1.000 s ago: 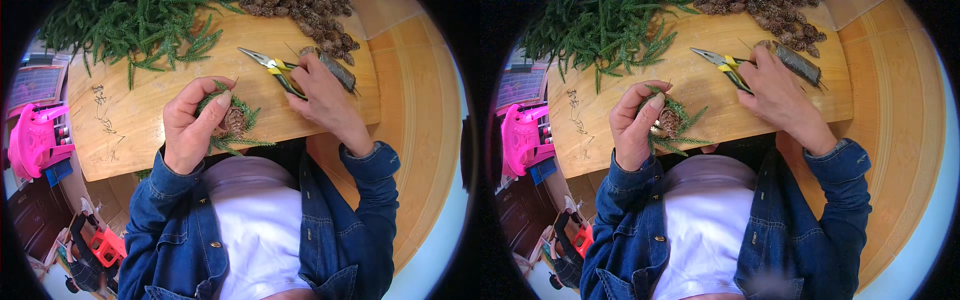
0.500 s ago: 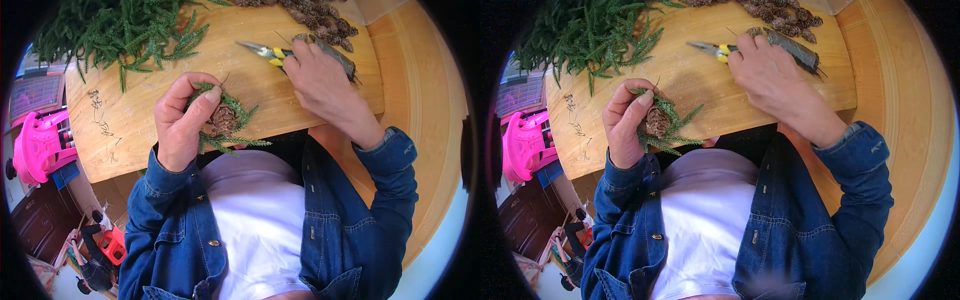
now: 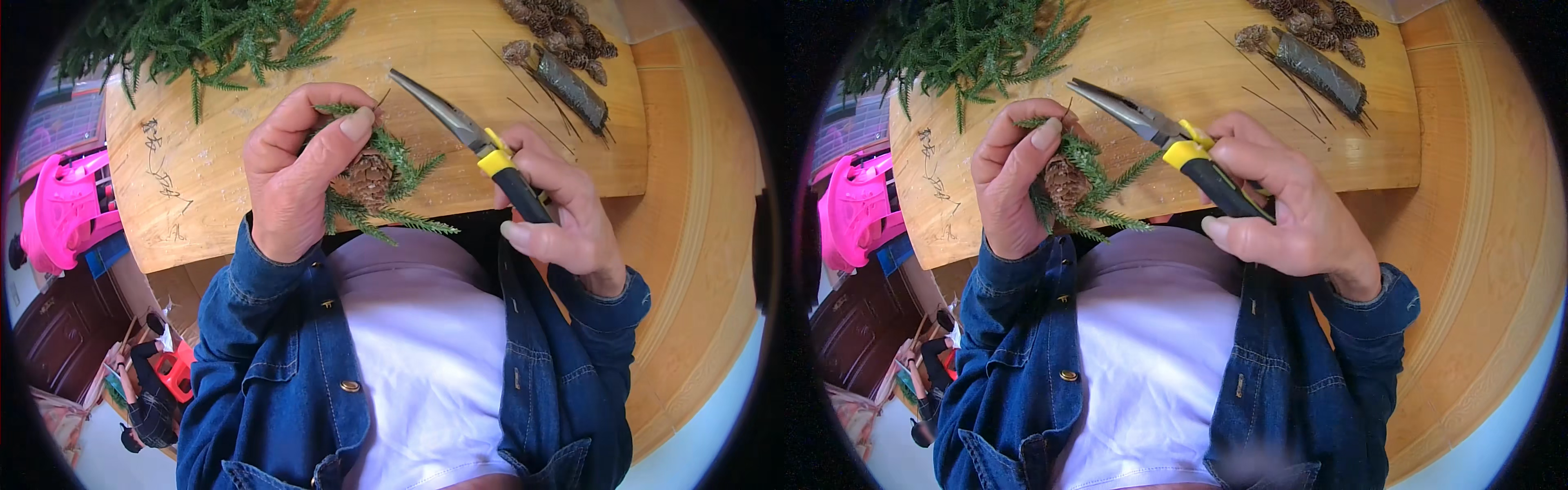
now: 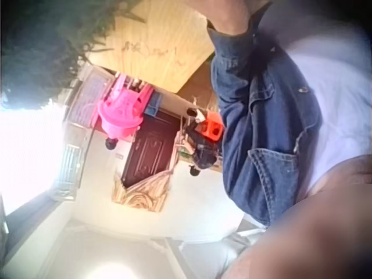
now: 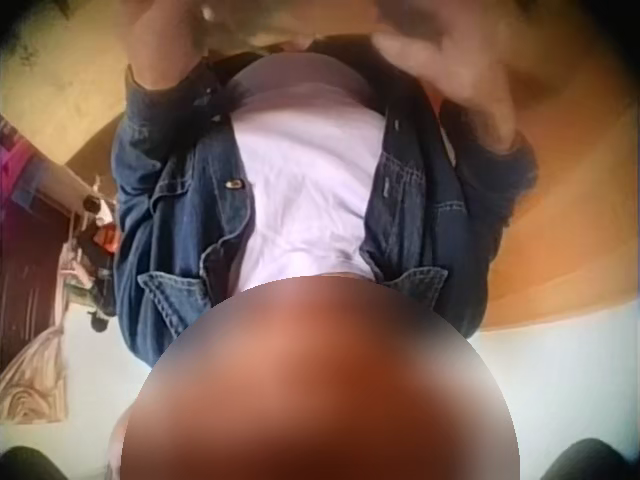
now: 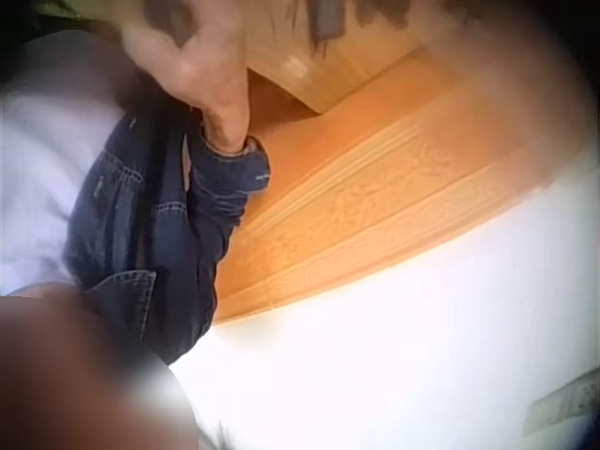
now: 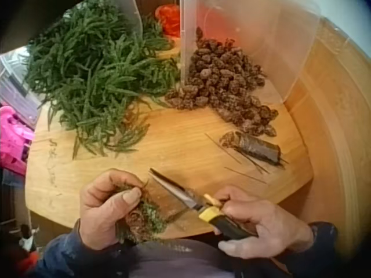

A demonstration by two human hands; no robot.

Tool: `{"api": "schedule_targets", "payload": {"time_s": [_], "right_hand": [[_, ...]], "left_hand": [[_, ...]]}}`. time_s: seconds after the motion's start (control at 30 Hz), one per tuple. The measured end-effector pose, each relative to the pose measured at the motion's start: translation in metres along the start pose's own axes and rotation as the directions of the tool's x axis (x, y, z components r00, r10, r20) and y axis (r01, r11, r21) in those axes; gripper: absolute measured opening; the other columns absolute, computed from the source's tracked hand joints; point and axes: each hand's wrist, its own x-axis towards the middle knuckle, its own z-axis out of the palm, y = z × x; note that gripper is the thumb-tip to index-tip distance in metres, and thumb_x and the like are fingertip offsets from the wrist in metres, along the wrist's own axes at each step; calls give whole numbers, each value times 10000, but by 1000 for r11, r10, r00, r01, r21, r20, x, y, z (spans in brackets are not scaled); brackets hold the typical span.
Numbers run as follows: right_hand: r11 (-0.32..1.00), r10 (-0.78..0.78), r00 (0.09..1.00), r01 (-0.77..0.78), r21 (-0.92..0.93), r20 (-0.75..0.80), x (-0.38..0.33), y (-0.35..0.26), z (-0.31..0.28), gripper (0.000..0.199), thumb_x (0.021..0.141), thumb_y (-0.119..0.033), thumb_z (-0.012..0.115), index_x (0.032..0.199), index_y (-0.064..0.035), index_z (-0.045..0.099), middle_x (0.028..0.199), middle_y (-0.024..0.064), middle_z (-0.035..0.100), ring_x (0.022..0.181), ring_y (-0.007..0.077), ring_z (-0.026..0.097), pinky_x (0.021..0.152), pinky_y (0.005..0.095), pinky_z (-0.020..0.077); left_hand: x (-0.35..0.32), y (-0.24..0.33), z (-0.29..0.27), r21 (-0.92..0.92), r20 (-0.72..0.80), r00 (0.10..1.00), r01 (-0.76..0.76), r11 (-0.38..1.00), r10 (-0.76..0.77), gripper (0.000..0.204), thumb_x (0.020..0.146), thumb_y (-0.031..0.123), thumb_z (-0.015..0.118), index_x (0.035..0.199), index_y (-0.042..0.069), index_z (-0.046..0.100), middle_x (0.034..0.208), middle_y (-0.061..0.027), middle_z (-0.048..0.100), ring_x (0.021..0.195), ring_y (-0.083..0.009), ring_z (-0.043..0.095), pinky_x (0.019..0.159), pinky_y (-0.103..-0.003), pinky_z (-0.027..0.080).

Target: Wiring pine cones onto evergreen branches for a decorative arrangement.

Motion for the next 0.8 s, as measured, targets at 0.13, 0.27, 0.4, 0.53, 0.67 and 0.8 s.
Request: {"api": "schedule_targets", "payload": {"time_s": [0.13,0.27,0.4,0.53,0.67,0.8], "right_hand": [[998,38,999,-38,56,19,-3,2,3,321,594,-268,613,786,-19,548,1011,124,458,866,201,435,754,284,328],[994,62,997,-66,90,46,-2,3,4,316,598,-262,615,787,-17,549,1006,127,455,873,204,436,757,282,328],[995,42,997,-48,86,70,0,5,6,298,613,-244,617,789,-14,549,1004,126,457,870,204,441,754,280,333],[999,0,997,-3,38,83,2,10,7,253,642,-207,614,790,-12,548,1007,124,458,863,202,446,750,282,346],[1000,-15,997,15,-2,72,3,10,10,210,669,-169,608,793,-11,545,999,120,462,863,201,454,746,286,361],[998,-46,997,48,-32,59,6,11,11,168,687,-121,593,803,-12,541,981,117,461,870,191,456,736,274,365]], "left_hand": [[0,-1,0,-22,-4,999,35,999,-35,144,869,54,593,996,-12,607,848,3,605,754,-32,518,684,-166,405],[1,-2,-1,-108,-27,998,47,993,-50,143,870,55,590,997,-10,609,846,6,602,748,-30,514,687,-163,403],[0,-4,-3,-104,-23,999,43,994,-46,141,873,56,586,997,-8,609,841,10,598,744,-28,512,688,-161,403],[-1,-5,-1,-126,-23,999,41,991,-44,139,876,58,584,995,-9,608,831,12,595,746,-24,513,687,-160,404],[0,-6,0,-131,-36,998,39,991,-44,135,877,61,585,990,-10,608,822,15,593,748,-26,516,690,-158,405],[0,-6,-1,-125,-48,996,66,990,-73,139,876,66,583,988,-13,608,822,14,595,739,-28,523,683,-160,412]]}}
